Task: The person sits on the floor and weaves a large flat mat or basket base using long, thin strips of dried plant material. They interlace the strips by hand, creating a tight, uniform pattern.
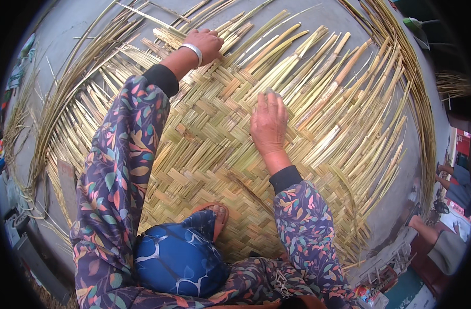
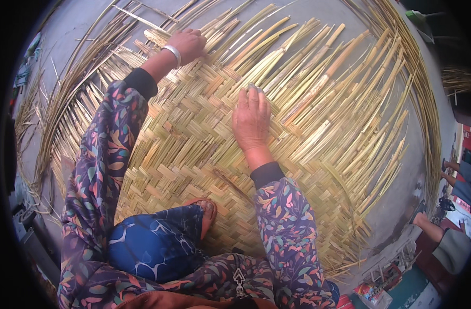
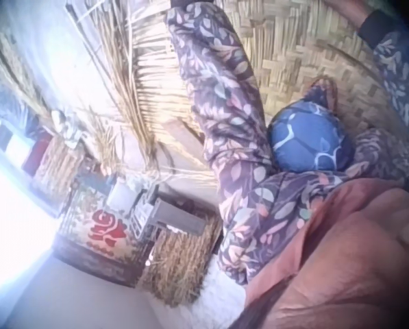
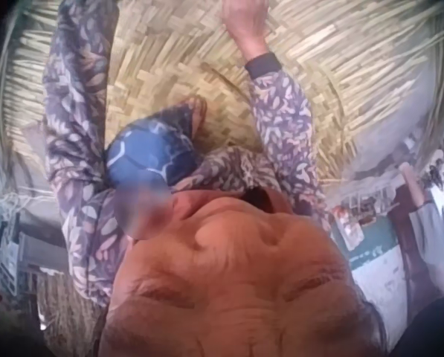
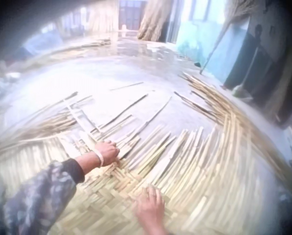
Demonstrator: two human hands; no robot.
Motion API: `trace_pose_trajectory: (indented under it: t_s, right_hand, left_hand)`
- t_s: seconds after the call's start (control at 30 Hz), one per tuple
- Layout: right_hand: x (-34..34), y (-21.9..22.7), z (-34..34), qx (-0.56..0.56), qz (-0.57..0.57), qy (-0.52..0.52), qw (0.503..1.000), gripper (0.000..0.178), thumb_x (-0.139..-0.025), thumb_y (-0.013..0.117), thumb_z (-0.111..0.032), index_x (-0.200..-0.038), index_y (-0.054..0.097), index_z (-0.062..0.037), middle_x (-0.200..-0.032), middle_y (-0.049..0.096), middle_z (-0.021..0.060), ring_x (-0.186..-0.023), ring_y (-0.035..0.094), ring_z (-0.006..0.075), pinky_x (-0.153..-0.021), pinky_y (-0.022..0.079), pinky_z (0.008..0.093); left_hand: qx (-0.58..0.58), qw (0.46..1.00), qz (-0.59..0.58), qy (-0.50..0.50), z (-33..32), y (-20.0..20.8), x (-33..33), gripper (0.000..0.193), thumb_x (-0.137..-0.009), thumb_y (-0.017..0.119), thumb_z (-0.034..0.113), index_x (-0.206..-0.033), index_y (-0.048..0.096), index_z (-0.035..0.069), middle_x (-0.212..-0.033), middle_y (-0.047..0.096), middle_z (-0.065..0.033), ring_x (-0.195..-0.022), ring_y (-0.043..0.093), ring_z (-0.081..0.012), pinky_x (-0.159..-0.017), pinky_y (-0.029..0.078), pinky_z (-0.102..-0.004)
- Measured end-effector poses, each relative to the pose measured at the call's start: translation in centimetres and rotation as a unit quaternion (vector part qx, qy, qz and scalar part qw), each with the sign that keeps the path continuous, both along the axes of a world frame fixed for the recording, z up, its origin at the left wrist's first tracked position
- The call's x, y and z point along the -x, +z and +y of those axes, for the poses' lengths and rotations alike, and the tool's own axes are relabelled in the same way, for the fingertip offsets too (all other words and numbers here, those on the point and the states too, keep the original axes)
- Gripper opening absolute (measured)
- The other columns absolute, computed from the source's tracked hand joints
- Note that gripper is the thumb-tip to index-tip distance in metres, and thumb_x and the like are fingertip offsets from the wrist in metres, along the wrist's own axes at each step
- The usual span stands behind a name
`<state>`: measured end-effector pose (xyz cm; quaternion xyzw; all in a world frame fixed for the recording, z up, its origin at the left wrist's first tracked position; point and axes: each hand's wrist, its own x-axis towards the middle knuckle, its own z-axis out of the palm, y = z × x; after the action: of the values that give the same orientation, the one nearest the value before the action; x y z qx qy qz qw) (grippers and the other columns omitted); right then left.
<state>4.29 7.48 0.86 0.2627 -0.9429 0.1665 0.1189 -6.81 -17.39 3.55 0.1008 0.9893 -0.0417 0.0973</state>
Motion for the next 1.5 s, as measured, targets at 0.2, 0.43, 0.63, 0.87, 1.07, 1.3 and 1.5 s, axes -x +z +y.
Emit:
trace_pose_trajectory:
  t_s: [0.2, 0.43, 0.63, 0.87, 1.07, 1.3, 1.5]
  right_hand:
    - [-1.0, -1.6, 1.3, -0.030, -0.019, -0.023, 0.999, 0.049, -0.081, 0.058, -0.020, -0.126, 0.044, -0.0041, -0.129, 0.042, 0.0152, -0.121, 0.038, 0.0319, -0.103, 0.029, 0.0448]
    - [-1.0, -1.6, 1.0, -0.055, -0.017, -0.048, 0.997, 0.053, -0.083, 0.057, -0.028, -0.129, 0.041, -0.0083, -0.131, 0.039, 0.0167, -0.126, 0.033, 0.0340, -0.104, 0.024, 0.0504]
    - [-1.0, -1.8, 1.2, -0.068, -0.021, -0.057, 0.996, 0.053, -0.083, 0.056, -0.030, -0.129, 0.040, -0.0095, -0.130, 0.039, 0.0163, -0.126, 0.032, 0.0337, -0.103, 0.024, 0.0514]
    - [-1.0, -1.7, 1.1, -0.067, -0.009, -0.056, 0.996, 0.053, -0.082, 0.058, -0.029, -0.129, 0.041, -0.0097, -0.129, 0.040, 0.0140, -0.125, 0.033, 0.0323, -0.103, 0.024, 0.0511]
    - [-1.0, -1.5, 1.1, -0.069, -0.022, -0.058, 0.996, 0.053, -0.082, 0.058, -0.029, -0.128, 0.041, -0.0098, -0.129, 0.039, 0.0123, -0.125, 0.032, 0.0312, -0.103, 0.024, 0.0505]
    - [-0.6, -0.3, 0.6, -0.051, -0.018, -0.062, 0.997, 0.047, -0.080, 0.060, -0.026, -0.122, 0.046, -0.0089, -0.125, 0.041, 0.0117, -0.119, 0.036, 0.0307, -0.101, 0.026, 0.0488]
    - [3.1, 0.6, -2.0, 0.028, -0.009, -0.027, 0.999, 0.031, -0.079, 0.060, -0.014, -0.109, 0.058, -0.0072, -0.114, 0.052, 0.0126, -0.109, 0.046, 0.0306, -0.095, 0.034, 0.0428]
  left_hand:
    - [-0.044, 0.999, -0.001, -0.015, 0.0, -0.3, 1.7, 0.018, -0.082, 0.054, 0.028, -0.088, 0.059, 0.012, -0.086, 0.065, -0.0063, -0.088, 0.061, -0.0274, -0.075, 0.044, -0.0434]
    - [-0.057, 0.998, 0.017, -0.034, -0.8, -0.9, 1.5, 0.017, -0.082, 0.053, 0.028, -0.083, 0.062, 0.013, -0.085, 0.064, -0.0066, -0.086, 0.060, -0.0272, -0.079, 0.042, -0.0411]
    - [-0.054, 0.989, -0.140, 0.010, 0.4, 1.9, 2.2, 0.027, -0.078, 0.058, 0.038, -0.086, 0.065, 0.013, -0.085, 0.066, -0.0077, -0.086, 0.061, -0.0275, -0.078, 0.043, -0.0401]
    - [-0.071, 0.997, -0.037, -0.019, 0.0, 0.1, 2.7, 0.023, -0.077, 0.060, 0.035, -0.078, 0.065, 0.013, -0.082, 0.065, -0.0079, -0.083, 0.061, -0.0278, -0.072, 0.046, -0.0382]
    - [-0.101, 0.987, -0.121, 0.012, 0.4, 2.3, 3.3, 0.024, -0.078, 0.059, 0.031, -0.084, 0.067, 0.009, -0.085, 0.066, -0.0109, -0.082, 0.062, -0.0296, -0.072, 0.048, -0.0404]
    - [-0.041, 0.993, -0.110, 0.003, 1.3, 1.6, 2.8, 0.035, -0.078, 0.058, 0.038, -0.084, 0.068, 0.005, -0.083, 0.065, -0.0145, -0.079, 0.062, -0.0315, -0.070, 0.048, -0.0408]
    - [-0.035, 0.982, -0.177, -0.052, 0.4, 1.3, 4.3, 0.044, -0.078, 0.058, 0.043, -0.079, 0.068, 0.000, -0.080, 0.065, -0.0175, -0.074, 0.061, -0.0335, -0.070, 0.049, -0.0408]
